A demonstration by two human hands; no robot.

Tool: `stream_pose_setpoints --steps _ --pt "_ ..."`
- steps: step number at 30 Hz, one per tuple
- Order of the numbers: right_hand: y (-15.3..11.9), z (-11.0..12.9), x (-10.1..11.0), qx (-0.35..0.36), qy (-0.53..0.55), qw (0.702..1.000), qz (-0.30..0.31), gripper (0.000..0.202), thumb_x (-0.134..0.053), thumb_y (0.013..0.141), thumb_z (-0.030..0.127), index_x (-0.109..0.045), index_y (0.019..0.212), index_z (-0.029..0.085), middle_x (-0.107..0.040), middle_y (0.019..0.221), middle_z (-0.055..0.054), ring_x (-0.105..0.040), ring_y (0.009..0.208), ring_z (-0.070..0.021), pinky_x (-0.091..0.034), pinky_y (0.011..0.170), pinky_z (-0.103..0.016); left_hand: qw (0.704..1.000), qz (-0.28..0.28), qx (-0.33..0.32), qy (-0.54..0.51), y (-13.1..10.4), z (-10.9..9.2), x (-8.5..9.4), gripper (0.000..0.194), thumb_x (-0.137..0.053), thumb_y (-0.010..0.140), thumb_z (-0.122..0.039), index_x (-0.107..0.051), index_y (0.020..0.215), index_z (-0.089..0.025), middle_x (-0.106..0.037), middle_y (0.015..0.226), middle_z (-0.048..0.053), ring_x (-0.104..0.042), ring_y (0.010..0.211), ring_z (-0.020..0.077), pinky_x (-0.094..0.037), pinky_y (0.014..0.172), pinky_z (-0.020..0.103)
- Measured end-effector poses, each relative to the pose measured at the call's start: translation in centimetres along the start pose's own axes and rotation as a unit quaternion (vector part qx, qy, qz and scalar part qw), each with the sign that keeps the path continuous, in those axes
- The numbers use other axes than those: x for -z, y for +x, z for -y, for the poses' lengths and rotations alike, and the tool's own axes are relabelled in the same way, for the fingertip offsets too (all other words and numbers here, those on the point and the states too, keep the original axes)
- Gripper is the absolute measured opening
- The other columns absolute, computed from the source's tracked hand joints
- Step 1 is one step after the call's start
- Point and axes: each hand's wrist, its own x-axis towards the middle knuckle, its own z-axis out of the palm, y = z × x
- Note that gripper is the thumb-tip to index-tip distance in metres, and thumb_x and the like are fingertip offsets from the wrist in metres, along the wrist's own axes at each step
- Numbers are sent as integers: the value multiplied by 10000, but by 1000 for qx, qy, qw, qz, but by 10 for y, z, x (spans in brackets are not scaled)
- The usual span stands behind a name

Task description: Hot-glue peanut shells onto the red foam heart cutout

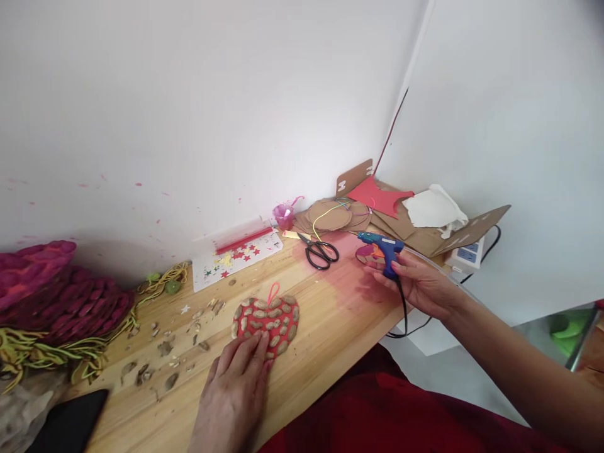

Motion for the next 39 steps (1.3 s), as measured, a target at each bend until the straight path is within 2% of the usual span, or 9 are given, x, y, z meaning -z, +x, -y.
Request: stream_pose_setpoints --steps 4,7,17,20,24,27,31,35,39 --pt "1 2 7 -5 -15 999 -42 240 -531 926 90 -624 1110 213 -767 1043 -73 -739 1038 -196 -636 836 -241 1000 -4 -3 -4 0 2 -1 355 -513 967 -236 -621 1295 -156 -688 1191 83 -571 1096 268 -494 911 400" --pt "3 1 12 -2 -29 998 -62 227 -506 940 98 -625 1102 204 -768 1011 -81 -748 1009 -193 -642 805 -230 1000 -7 -5 -6 0 2 -2 344 -515 966 -236 -634 1279 -155 -687 1193 84 -568 1097 273 -491 915 408" --pt "9 -3 23 -15 -87 992 -88 145 -532 946 162 -614 1040 236 -770 907 -54 -768 907 -162 -636 715 -186 1000 -5 -1 -2 0 2 -1 337 -492 975 -246 -648 1263 -163 -698 1176 83 -583 1087 255 -510 914 400" --pt "8 -3 28 -30 -139 985 -99 58 -583 942 250 -622 974 222 -761 828 -62 -773 785 -173 -630 600 -198 1000 -4 3 2 2 1 2 328 -484 978 -241 -657 1249 -177 -707 1164 80 -596 1078 245 -523 906 388" --pt "3 1 30 -47 -237 963 -115 167 -657 902 365 -600 876 210 -717 694 -35 -723 574 -148 -564 457 -197 1000 -11 0 5 5 -1 6 314 -488 980 -250 -665 1232 -188 -717 1144 69 -608 1052 245 -539 868 375" --pt "1 4 25 -51 -316 939 -126 237 -663 885 419 -559 842 211 -652 586 5 -665 473 -135 -534 432 -218 1000 -11 2 4 7 -2 9 312 -481 985 -247 -665 1231 -194 -717 1146 65 -608 1047 247 -536 861 373" --pt "2 5 22 -33 -427 892 -145 316 -633 870 511 -522 815 220 -646 569 1 -637 449 -154 -525 434 -272 1000 -7 4 -1 8 -4 9 305 -489 980 -225 -662 1227 -186 -712 1155 67 -600 1058 251 -528 860 376" --pt "6 8 26 7 -545 820 -175 357 -635 820 569 -567 811 219 -669 567 -16 -629 445 -188 -493 445 -314 1000 -8 11 -4 6 -4 8 308 -501 976 -223 -651 1237 -161 -710 1145 79 -588 1072 260 -526 859 379" --pt "4 14 26 61 -635 739 -214 318 -661 775 541 -598 792 230 -674 569 -21 -643 527 -233 -418 489 -320 1000 -5 2 4 5 -4 7 301 -505 971 -206 -657 1224 -145 -705 1156 79 -574 1084 267 -530 869 392"
